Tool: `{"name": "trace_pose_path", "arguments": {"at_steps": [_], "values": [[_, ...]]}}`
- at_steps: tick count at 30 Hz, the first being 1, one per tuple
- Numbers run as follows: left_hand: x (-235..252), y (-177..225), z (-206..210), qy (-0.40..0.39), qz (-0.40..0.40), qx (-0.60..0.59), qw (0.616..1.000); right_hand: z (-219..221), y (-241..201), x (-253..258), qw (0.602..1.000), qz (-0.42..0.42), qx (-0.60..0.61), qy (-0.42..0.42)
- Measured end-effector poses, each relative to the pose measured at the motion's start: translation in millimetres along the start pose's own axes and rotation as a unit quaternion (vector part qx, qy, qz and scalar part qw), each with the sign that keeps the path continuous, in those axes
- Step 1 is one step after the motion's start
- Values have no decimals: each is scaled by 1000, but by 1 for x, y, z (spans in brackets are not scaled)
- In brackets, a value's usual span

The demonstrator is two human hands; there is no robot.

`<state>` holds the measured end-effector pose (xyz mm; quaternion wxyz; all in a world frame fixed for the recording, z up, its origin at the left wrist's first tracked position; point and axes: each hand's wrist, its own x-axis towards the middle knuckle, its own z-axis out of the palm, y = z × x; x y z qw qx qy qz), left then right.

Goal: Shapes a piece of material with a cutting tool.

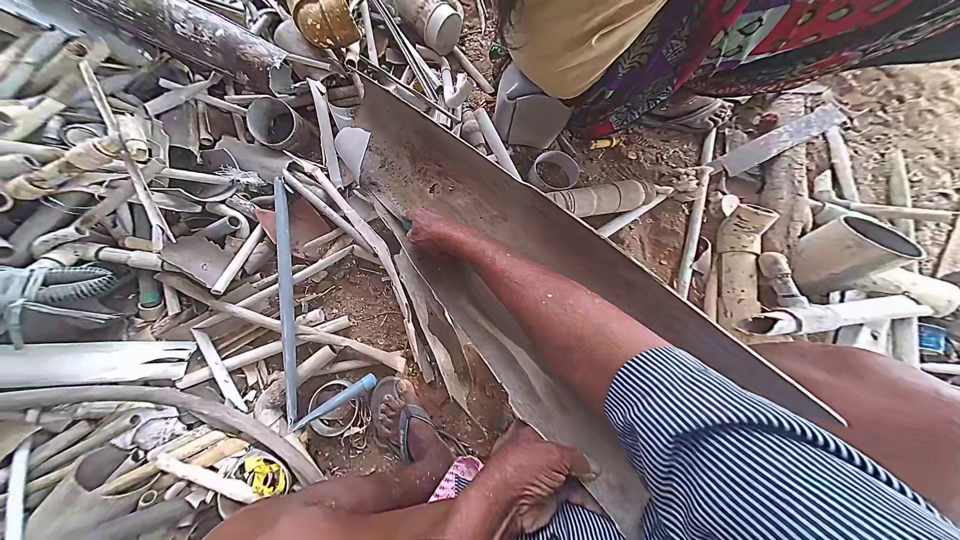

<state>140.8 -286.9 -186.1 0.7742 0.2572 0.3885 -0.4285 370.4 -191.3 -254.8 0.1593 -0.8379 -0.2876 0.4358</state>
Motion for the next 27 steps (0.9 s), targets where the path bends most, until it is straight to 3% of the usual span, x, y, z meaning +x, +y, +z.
{"name": "trace_pose_path", "arguments": {"at_steps": [3,10,17,21,25,27], "values": [[-3,0,-1,1,8,9,1000,-14,-18,-7,999,31,-36,5],[-2,1,-4,4,-7,22,1000,-11,7,-65,996,62,-55,-36],[-4,-3,-8,-17,22,12,1000,-23,-22,24,995,62,-72,-20],[-3,-3,-10,-18,14,19,1000,-29,-31,6,991,95,-74,-54],[-4,-2,-9,-9,6,34,999,-26,6,-10,993,5,-116,-23],[-5,-2,-7,-4,7,37,999,-24,14,-3,992,2,-127,14]]}}
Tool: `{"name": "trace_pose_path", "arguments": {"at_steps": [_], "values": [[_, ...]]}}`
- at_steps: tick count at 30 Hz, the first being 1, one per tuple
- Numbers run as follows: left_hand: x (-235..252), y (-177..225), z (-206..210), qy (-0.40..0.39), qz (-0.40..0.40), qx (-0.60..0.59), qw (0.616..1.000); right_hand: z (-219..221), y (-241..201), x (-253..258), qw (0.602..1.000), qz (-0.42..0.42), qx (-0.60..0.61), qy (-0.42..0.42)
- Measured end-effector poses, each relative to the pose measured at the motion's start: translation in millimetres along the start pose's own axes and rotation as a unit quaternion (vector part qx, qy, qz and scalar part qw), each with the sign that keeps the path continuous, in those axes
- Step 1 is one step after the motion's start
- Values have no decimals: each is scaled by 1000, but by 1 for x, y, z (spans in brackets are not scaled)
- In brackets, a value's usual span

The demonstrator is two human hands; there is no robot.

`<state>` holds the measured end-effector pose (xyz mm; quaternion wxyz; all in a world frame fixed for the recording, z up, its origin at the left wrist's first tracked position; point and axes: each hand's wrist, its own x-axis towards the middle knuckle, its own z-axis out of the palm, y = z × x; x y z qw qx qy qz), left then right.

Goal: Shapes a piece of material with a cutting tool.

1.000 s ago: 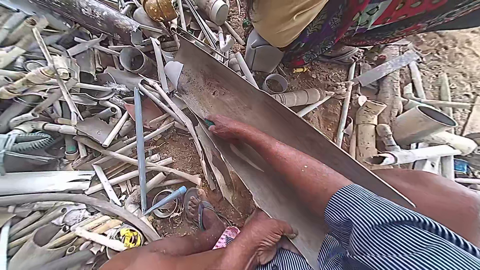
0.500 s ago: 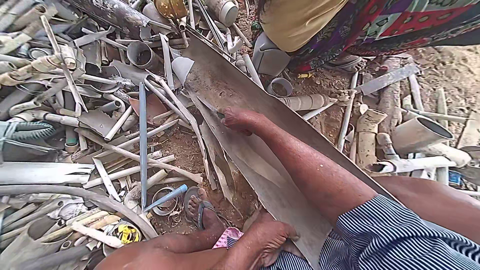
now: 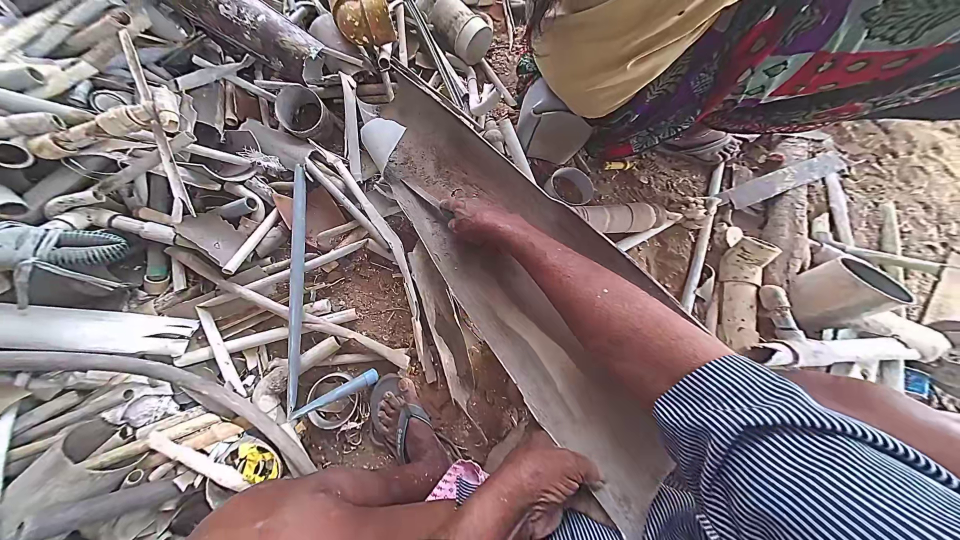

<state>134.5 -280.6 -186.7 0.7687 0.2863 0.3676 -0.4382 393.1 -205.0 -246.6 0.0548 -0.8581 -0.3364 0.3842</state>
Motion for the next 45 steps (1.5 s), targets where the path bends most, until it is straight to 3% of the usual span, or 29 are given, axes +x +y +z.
{"name": "trace_pose_path", "arguments": {"at_steps": [3,5,8,10,13,15,18,20,21,23,25,26,27,29,30,32,35,37,41,45], "values": [[-2,0,0,1,6,-1,1000,6,-16,11,999,14,-32,28],[-3,1,-1,-1,3,2,1000,8,-24,11,1000,-21,-7,21],[0,-1,-4,-10,3,-7,1000,10,-8,19,998,-54,-1,28],[0,-1,-3,-10,5,3,1000,6,-8,17,999,-21,8,33],[-2,3,-3,11,11,37,999,0,-34,14,993,12,115,-8],[-3,3,-2,13,13,31,999,3,-24,22,981,20,194,-10],[-1,2,-4,3,16,14,1000,1,-22,26,996,16,82,5],[0,3,-3,14,18,20,1000,4,-28,28,990,2,144,8],[0,3,-4,10,20,19,1000,5,-27,30,968,0,251,5],[1,2,-4,-1,26,10,1000,6,-18,29,883,10,469,1],[1,3,-5,-12,27,3,1000,6,-14,27,825,35,564,28],[1,4,-5,-15,26,3,1000,7,-13,25,840,50,539,40],[1,5,-5,-15,23,5,1000,7,-12,24,888,62,454,48],[1,6,-5,-6,19,7,1000,4,-16,21,977,59,202,26],[2,6,-4,-2,19,5,1000,-1,-20,18,990,50,133,2],[4,6,-1,3,21,-3,1000,2,-14,15,980,-3,200,6],[5,7,0,10,22,-18,1000,-2,0,9,878,13,478,32],[5,5,1,21,22,-33,999,-6,7,-5,851,42,519,65],[8,4,4,34,29,-47,998,-24,13,-72,902,33,431,23],[8,4,8,54,42,-59,996,-28,8,-190,966,33,251,44]]}}
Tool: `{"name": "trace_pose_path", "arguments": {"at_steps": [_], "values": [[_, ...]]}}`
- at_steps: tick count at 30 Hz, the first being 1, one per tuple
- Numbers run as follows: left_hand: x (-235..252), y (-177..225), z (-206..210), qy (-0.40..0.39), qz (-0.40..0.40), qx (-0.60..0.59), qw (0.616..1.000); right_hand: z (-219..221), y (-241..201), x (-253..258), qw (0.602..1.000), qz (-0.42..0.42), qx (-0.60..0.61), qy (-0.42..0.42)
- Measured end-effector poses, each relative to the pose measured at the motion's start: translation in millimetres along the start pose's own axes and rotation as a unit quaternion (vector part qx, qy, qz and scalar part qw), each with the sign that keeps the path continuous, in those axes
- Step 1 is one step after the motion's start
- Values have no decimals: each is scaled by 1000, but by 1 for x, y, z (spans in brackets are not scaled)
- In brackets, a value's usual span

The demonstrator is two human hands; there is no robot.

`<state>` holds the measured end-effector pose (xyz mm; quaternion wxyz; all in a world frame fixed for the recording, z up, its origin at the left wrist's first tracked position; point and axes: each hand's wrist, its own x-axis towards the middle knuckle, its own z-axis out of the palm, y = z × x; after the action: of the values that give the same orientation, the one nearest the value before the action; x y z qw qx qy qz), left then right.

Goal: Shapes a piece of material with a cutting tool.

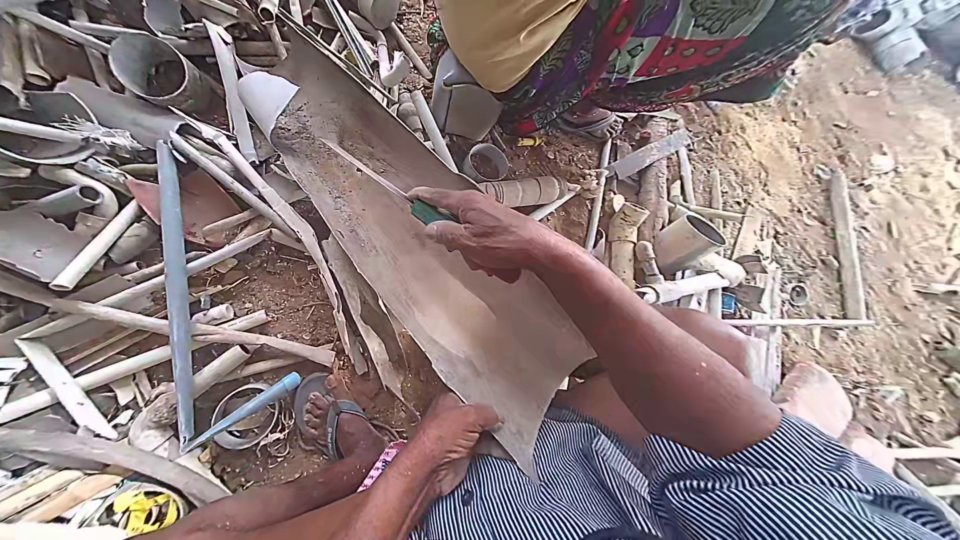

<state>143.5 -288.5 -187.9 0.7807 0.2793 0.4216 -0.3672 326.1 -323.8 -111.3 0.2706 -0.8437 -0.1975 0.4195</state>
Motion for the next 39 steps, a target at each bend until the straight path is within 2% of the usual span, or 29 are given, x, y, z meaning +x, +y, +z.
{"name": "trace_pose_path", "arguments": {"at_steps": [3,6,8,10,12,14,15,17,19,21,23,24,27,29,31,35,39], "values": [[0,-3,1,11,13,-1,1000,0,47,-45,989,-7,-146,-33],[-1,-5,3,25,30,-8,999,10,86,-94,968,66,-203,-131],[-2,-7,4,42,44,-6,998,14,104,-123,960,96,-233,-121],[-5,-8,7,56,67,-15,996,15,116,-146,962,86,-257,-41],[-10,-8,11,75,107,-32,991,28,127,-157,955,37,-294,30],[-15,-8,12,81,161,-45,983,43,129,-166,960,-5,-279,13],[-17,-8,13,81,182,-52,979,49,130,-171,962,-47,-266,40],[-21,-9,13,75,207,-70,973,49,132,-178,944,-148,-243,167],[-27,-7,12,74,227,-84,967,36,128,-182,924,-195,-195,266],[-30,-5,7,69,256,-110,958,16,121,-187,907,-203,-155,335],[-30,-3,1,59,279,-157,945,-1,114,-192,885,-165,-125,418],[-31,-1,-3,40,287,-182,940,-10,110,-192,885,-142,-102,432],[-35,1,-11,-48,291,-268,917,-28,106,-177,909,-123,35,396],[-36,0,-12,-92,298,-290,905,-29,101,-157,927,-123,118,333],[-36,0,-11,-103,307,-305,896,-25,90,-138,937,-137,202,250],[-33,2,-7,-169,324,-322,874,-10,65,-117,940,-151,257,168],[-34,8,3,-228,345,-323,851,3,54,-116,919,-217,281,175]]}}
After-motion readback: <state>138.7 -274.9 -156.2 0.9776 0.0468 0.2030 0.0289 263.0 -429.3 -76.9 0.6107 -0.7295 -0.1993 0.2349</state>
